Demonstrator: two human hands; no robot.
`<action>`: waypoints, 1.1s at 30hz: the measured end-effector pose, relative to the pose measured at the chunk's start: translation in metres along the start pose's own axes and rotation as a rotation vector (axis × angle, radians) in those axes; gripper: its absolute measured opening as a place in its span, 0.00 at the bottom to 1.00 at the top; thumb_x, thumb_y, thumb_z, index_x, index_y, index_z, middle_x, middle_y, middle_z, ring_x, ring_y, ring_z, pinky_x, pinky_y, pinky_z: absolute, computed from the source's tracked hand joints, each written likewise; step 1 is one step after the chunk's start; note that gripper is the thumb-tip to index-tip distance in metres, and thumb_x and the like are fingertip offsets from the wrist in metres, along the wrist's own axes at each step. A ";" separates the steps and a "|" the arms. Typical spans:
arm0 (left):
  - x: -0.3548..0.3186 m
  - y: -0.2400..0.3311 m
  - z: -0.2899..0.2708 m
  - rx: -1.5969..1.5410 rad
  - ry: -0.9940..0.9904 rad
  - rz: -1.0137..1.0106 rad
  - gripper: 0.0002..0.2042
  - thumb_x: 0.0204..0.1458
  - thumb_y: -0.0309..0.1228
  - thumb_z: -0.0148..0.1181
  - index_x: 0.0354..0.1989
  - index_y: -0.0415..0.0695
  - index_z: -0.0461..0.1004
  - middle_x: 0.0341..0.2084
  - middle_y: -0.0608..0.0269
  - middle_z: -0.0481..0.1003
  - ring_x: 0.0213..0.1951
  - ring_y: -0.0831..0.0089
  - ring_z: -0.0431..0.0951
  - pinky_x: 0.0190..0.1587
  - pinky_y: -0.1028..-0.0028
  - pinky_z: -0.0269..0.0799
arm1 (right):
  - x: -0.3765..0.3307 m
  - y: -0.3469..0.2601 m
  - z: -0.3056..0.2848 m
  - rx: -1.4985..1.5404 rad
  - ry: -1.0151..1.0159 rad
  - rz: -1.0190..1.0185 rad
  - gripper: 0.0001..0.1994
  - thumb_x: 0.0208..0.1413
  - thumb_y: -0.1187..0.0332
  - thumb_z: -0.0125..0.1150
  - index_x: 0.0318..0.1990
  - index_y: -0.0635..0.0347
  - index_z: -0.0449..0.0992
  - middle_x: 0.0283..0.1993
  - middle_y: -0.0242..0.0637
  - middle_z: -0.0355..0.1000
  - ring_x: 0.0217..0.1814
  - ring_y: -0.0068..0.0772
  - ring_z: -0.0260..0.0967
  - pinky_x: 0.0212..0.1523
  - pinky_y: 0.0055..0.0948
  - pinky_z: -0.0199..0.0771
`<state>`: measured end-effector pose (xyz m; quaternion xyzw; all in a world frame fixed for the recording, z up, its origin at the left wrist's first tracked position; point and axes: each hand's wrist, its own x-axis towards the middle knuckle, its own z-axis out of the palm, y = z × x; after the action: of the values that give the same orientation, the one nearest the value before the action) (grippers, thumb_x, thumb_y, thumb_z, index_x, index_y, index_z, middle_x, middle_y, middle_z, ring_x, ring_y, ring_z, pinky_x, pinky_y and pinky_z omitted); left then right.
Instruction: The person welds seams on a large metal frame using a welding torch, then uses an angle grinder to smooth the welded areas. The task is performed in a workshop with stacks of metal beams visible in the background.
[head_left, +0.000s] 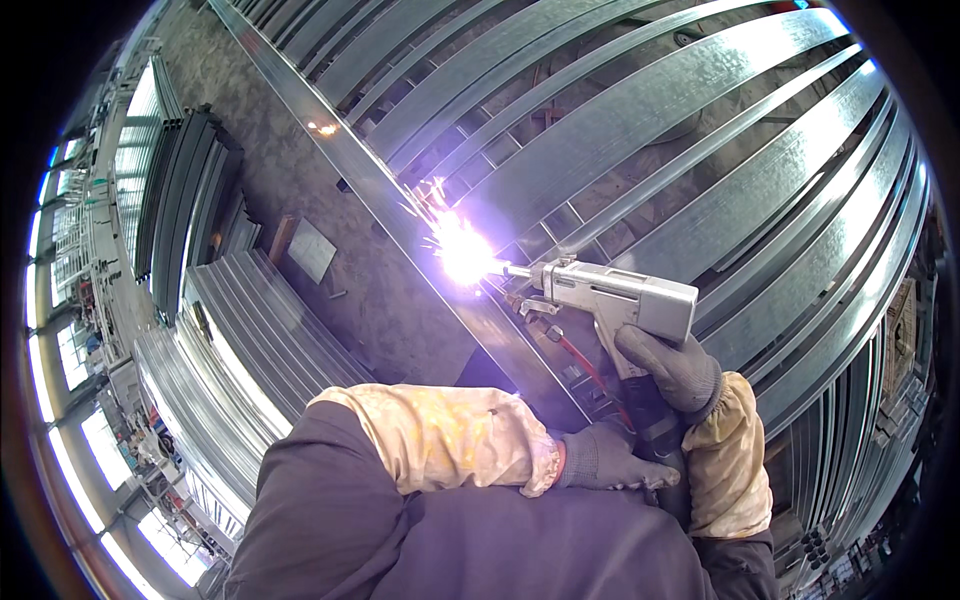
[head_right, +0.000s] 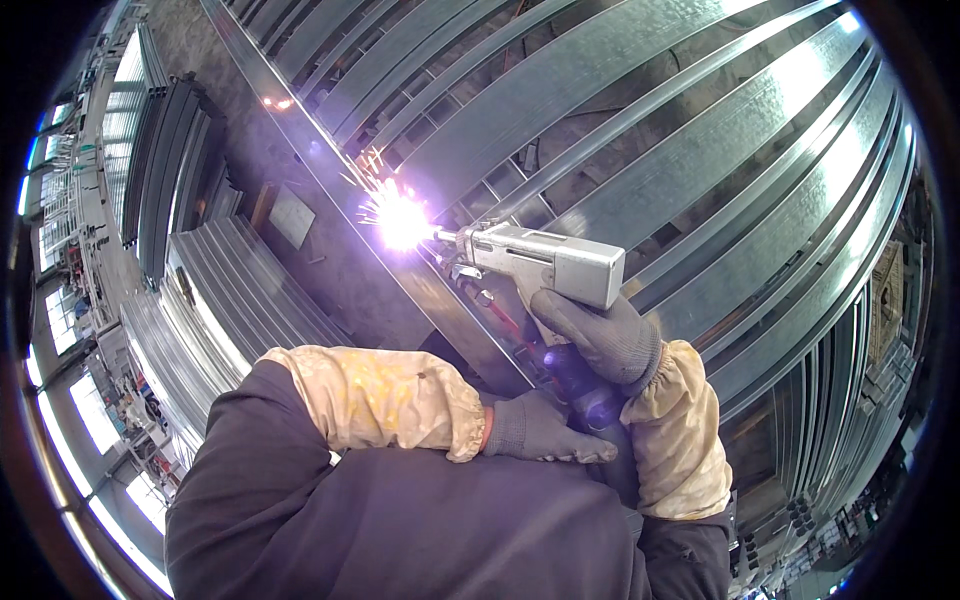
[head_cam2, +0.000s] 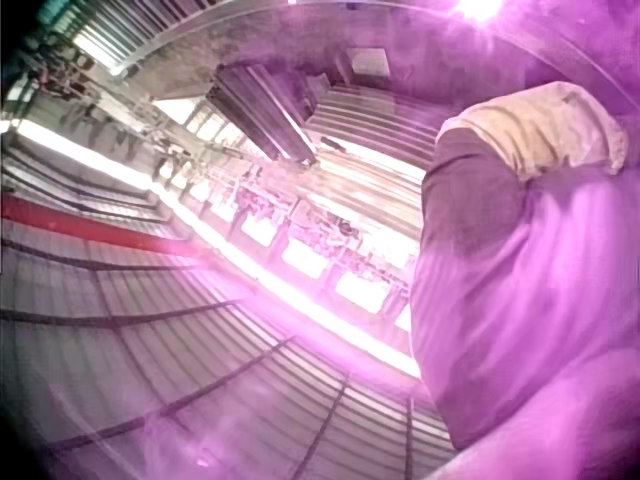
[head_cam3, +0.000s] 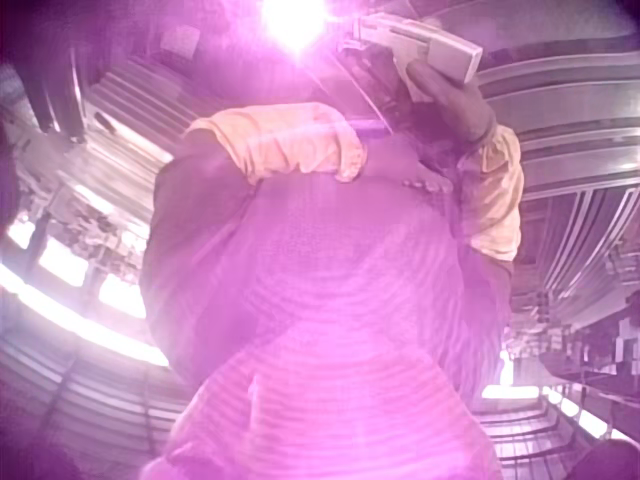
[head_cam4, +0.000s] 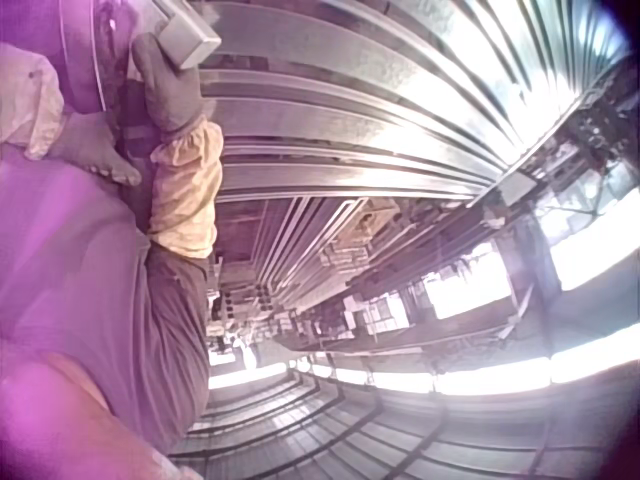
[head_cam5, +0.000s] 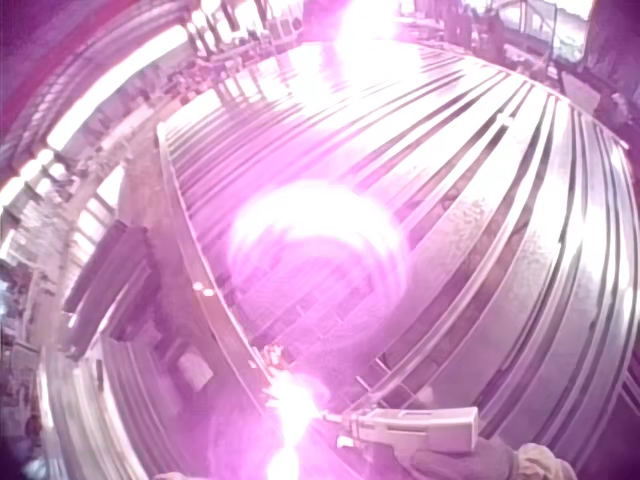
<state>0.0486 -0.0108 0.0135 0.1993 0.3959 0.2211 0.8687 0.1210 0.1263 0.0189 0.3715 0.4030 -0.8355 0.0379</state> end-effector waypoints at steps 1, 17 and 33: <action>0.001 -0.004 0.001 -0.015 0.006 0.019 0.15 0.50 0.45 0.69 0.32 0.46 0.77 0.21 0.70 0.74 0.24 0.82 0.73 0.26 0.79 0.68 | 0.000 0.003 0.000 -0.003 0.012 -0.007 0.21 0.61 0.61 0.60 0.57 0.64 0.70 0.45 0.34 0.73 0.46 0.24 0.68 0.47 0.26 0.70; 0.000 0.003 0.003 0.034 -0.032 -0.010 0.14 0.51 0.46 0.67 0.30 0.47 0.78 0.20 0.71 0.73 0.23 0.83 0.72 0.25 0.80 0.67 | -0.006 -0.003 0.001 0.027 -0.023 0.025 0.20 0.61 0.60 0.60 0.54 0.64 0.71 0.41 0.33 0.73 0.42 0.23 0.69 0.43 0.25 0.70; 0.000 0.001 0.006 0.068 -0.048 -0.003 0.15 0.53 0.45 0.64 0.35 0.45 0.79 0.22 0.70 0.75 0.27 0.81 0.74 0.28 0.77 0.69 | -0.013 -0.002 0.003 0.025 0.016 0.020 0.18 0.61 0.61 0.60 0.52 0.64 0.72 0.37 0.33 0.74 0.37 0.23 0.70 0.39 0.24 0.71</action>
<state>0.0529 -0.0109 0.0177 0.2336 0.3824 0.2014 0.8710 0.1277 0.1223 0.0293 0.3828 0.3892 -0.8370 0.0385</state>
